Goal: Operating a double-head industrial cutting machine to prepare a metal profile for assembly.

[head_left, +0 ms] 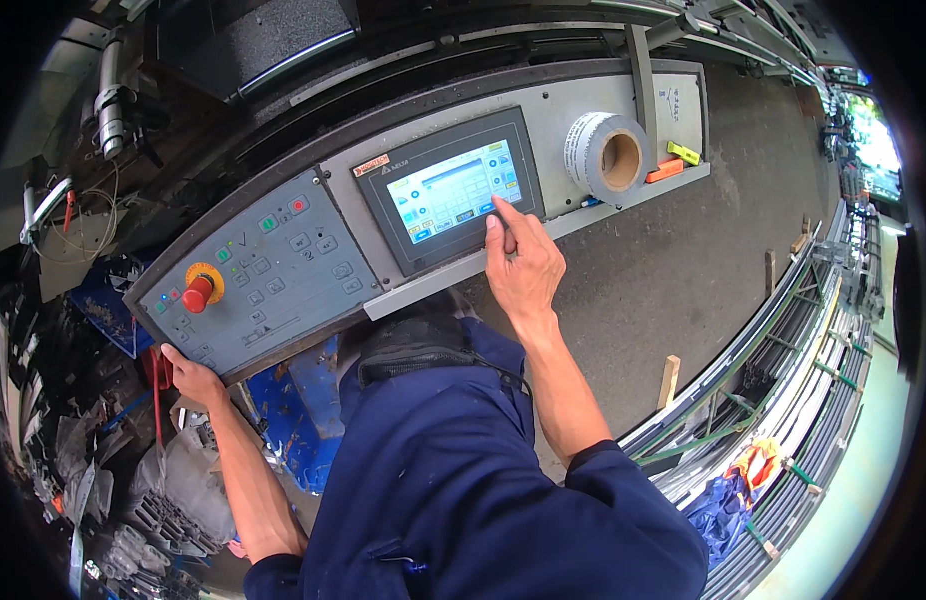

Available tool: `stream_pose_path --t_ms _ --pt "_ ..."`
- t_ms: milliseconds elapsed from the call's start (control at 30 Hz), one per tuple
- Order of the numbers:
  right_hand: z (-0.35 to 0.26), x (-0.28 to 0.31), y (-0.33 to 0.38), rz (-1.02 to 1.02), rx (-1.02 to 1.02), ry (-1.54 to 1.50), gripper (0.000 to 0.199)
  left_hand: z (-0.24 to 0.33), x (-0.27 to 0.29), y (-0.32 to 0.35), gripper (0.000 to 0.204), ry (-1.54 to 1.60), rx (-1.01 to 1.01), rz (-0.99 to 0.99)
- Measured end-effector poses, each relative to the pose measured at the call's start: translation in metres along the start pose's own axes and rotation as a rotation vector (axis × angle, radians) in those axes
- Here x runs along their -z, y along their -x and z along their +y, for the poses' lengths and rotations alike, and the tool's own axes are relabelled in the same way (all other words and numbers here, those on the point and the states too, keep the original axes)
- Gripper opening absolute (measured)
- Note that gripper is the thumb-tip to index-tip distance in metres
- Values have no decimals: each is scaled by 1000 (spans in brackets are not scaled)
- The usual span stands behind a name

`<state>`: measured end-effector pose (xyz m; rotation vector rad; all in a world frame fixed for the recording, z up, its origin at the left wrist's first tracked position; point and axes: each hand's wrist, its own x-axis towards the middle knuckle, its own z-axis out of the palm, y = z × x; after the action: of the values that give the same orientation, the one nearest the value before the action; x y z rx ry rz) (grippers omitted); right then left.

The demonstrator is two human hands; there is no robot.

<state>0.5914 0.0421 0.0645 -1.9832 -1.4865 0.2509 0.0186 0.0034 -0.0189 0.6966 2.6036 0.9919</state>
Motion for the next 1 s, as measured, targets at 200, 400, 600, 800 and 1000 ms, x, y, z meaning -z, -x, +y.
stream_pose_path --t_ms 200,400,600,800,1000 --pt "-2 -4 1 -27 43 5 32 1 -1 1 100 15 -10 -11" --pt "-3 -1 -2 -26 71 33 34 0 -1 0 96 -69 -15 34" --pt "0 0 17 -12 72 2 36 -1 0 -1 100 5 -11 -13" --pt "-16 -12 26 -64 149 -36 33 2 -1 0 99 -16 -1 -4" --pt "-26 -23 12 -37 176 -46 32 4 -1 3 96 -26 -23 18"
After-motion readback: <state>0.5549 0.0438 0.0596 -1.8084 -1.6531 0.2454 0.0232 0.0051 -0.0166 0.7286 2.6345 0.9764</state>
